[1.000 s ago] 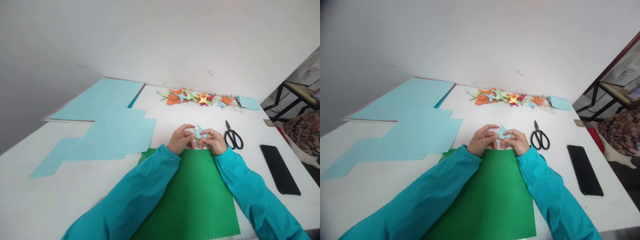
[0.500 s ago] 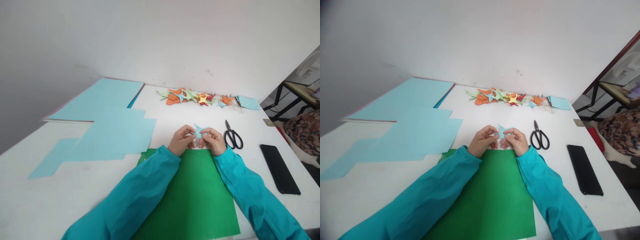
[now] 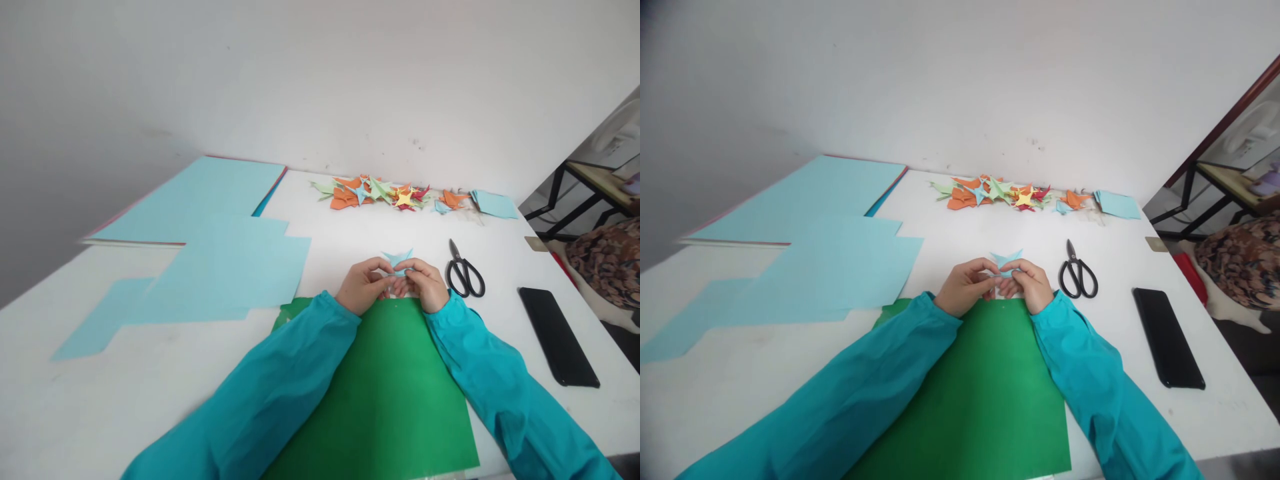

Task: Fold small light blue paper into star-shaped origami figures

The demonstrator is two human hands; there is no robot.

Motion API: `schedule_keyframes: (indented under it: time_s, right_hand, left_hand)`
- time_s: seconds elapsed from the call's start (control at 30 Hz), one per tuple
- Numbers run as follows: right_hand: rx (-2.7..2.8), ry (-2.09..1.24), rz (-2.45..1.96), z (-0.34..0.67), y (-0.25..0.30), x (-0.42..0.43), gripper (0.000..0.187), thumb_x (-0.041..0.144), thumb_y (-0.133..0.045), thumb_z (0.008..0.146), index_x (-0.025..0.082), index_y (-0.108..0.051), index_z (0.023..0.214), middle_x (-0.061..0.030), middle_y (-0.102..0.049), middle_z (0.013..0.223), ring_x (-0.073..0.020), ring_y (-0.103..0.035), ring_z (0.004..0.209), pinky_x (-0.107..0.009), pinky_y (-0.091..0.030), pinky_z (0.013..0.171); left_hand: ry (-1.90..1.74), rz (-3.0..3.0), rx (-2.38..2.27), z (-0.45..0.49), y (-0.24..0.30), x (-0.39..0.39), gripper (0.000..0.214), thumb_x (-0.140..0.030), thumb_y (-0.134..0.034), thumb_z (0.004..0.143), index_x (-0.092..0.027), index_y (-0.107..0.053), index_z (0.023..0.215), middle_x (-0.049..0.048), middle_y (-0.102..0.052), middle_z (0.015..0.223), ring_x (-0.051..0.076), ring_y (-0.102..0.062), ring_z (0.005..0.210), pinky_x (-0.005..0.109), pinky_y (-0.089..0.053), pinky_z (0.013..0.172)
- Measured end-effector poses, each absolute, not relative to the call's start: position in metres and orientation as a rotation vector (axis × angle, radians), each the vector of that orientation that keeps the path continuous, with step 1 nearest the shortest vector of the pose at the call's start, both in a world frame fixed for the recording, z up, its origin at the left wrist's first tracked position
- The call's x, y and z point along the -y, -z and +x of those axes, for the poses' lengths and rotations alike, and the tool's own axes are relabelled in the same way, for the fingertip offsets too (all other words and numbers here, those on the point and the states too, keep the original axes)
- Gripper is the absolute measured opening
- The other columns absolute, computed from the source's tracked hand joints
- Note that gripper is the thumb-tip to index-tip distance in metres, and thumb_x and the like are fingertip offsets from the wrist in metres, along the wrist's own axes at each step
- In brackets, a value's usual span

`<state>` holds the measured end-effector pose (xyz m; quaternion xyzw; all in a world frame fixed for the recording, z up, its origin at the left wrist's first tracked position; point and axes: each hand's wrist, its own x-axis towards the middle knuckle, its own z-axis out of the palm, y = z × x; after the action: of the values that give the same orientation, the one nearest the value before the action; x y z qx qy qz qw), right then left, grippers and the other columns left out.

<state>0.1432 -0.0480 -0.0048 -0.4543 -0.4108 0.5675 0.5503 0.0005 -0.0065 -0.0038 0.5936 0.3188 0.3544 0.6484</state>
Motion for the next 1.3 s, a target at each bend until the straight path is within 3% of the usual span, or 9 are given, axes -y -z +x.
schedule_keyframes:
  time_s: [0.1,0.23,0.43,0.57,0.63,1.3]
  right_hand:
    - [0.986,-1.302,-1.084,0.142,0.005,0.048,0.017,0.03,-0.059,0.065,0.017,-0.06,0.076,0.0025,-0.061,0.05,-0.0123,-0.058,0.046,-0.022,-0.046,0.043]
    - [1.013,-1.209,-1.142,0.141,0.004,0.049,0.02,0.029,-0.064,0.065,0.018,-0.061,0.081,0.0037,-0.061,0.052,-0.0116,-0.058,0.043,-0.022,-0.047,0.042]
    - [1.076,-1.146,-1.101,0.143,0.005,0.05,0.023,0.029,-0.067,0.064,0.016,-0.061,0.083,0.0014,-0.065,0.055,-0.0114,-0.059,0.044,-0.023,-0.049,0.044]
    - [1.082,-1.144,-1.076,0.144,0.008,0.048,0.024,0.03,-0.068,0.065,0.016,-0.062,0.084,0.0009,-0.065,0.056,-0.0123,-0.061,0.048,-0.025,-0.052,0.047]
    - [1.055,-1.157,-1.07,0.145,0.01,0.047,0.023,0.031,-0.068,0.066,0.016,-0.062,0.082,0.0012,-0.064,0.055,-0.0127,-0.061,0.048,-0.025,-0.052,0.048]
    - [1.078,-1.01,-1.228,0.143,0.011,0.047,0.014,0.025,-0.07,0.059,0.017,-0.066,0.07,0.0023,-0.06,0.044,-0.0138,-0.06,0.043,-0.023,-0.048,0.042]
  left_hand:
    - [-0.82,1.376,-0.724,0.002,0.005,0.008,0.019,-0.026,-0.064,0.065,-0.013,-0.055,0.076,-0.0051,-0.052,0.043,0.008,-0.051,0.04,0.018,-0.041,0.041]
    - [-0.872,1.422,-0.673,0.003,0.005,0.01,0.02,-0.028,-0.065,0.064,-0.014,-0.056,0.077,-0.0001,-0.06,0.068,0.008,-0.055,0.048,0.018,-0.042,0.039]
    - [-0.908,1.366,-0.739,0.003,0.007,0.01,0.02,-0.025,-0.066,0.063,-0.013,-0.057,0.077,-0.0028,-0.054,0.05,0.009,-0.054,0.045,0.018,-0.043,0.038]
    - [-0.993,1.319,-0.736,0.004,0.011,0.008,0.021,-0.025,-0.068,0.059,-0.011,-0.06,0.073,0.0067,-0.061,0.089,0.01,-0.059,0.051,0.02,-0.045,0.037]
    - [-1.007,1.317,-0.725,0.005,0.013,0.008,0.02,-0.025,-0.067,0.059,-0.011,-0.062,0.072,0.0084,-0.059,0.097,0.01,-0.059,0.052,0.02,-0.046,0.037]
    - [-0.955,1.637,-0.798,-0.004,0.007,0.005,0.008,-0.021,-0.065,0.063,-0.014,-0.067,0.065,0.0071,-0.066,0.088,0.01,-0.058,0.057,0.019,-0.049,0.046]
